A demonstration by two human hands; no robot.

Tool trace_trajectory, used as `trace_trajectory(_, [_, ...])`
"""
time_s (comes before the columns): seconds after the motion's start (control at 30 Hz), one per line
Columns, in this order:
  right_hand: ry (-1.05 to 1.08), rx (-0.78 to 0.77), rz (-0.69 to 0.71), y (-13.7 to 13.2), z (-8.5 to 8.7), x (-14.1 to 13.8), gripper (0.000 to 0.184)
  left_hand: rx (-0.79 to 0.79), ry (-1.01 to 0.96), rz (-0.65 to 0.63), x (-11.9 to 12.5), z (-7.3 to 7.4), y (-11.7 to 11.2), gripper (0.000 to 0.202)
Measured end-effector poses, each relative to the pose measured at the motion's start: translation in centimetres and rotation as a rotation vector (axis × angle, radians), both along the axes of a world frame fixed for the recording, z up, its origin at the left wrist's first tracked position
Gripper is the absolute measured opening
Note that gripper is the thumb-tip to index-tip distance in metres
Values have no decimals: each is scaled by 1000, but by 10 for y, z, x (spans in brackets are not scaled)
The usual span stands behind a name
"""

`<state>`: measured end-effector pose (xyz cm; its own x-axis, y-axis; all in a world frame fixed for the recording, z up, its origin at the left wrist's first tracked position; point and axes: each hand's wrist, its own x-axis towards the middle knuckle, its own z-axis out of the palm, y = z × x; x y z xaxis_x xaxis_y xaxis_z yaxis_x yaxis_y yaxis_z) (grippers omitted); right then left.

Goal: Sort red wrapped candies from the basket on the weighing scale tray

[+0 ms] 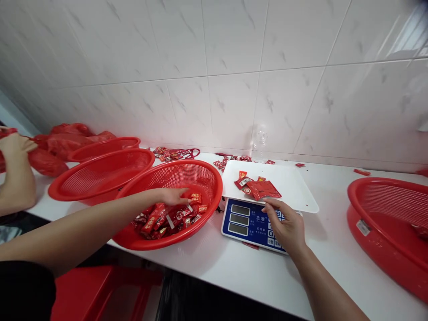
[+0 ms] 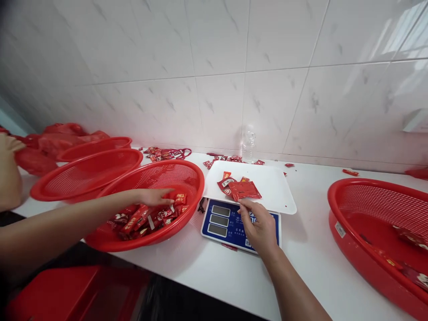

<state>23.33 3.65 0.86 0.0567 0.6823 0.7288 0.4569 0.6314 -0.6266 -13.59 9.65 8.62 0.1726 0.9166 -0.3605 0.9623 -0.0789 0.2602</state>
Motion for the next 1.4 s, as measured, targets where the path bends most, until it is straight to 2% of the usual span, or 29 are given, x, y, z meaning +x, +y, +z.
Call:
trace_trajectory(0.1, [-8,-18,-1,0,-1,0,16,-191,49,-56,12,3,-13,77])
trace_trajectory(0.17, [-21,-13,-6,0,-1,0,16,-167,51,-119,26,15,-24,73])
trace_trajectory(0.23, [-40,7,-22,0,1,0,16,-5,38,-162,44,32,-40,62])
trace_trajectory(0.3, [-62,40,-54,1,4,0,15,256,-23,-161,62,48,-65,52])
trace_trajectory(0.37, [-97,67,-93,4,9,0,16,496,-139,-159,81,57,-95,46])
trace_trajectory(0.4, [-125,71,-109,6,12,0,19,597,-225,-218,91,58,-110,44])
trace_trajectory(0.43, [-163,60,-119,9,16,0,24,712,-335,-296,101,55,-123,41])
trace_trajectory(0.5, [-261,-9,-117,17,27,-1,37,889,-518,-507,121,39,-140,39])
trace_trajectory(0.53, [-322,-65,-105,23,32,-3,46,953,-585,-613,132,27,-142,38])
trace_trajectory(0.6, [-463,-204,-68,37,45,-8,61,1025,-696,-740,152,0,-136,32])
trace_trajectory(0.73, [-786,-467,6,70,64,-20,78,1134,-776,-863,182,-46,-107,24])
trace_trajectory(0.87, [-910,-565,81,94,69,-27,85,1099,-821,-868,187,-70,-96,19])
trace_trajectory(1.03, [-940,-537,134,104,63,-31,79,906,-822,-860,179,-81,-101,15])
trace_trajectory(1.23, [-924,-415,117,98,61,-34,59,829,-855,-744,176,-76,-99,12])
trace_trajectory(1.4, [-917,-337,57,95,60,-37,44,810,-857,-724,175,-73,-99,12])
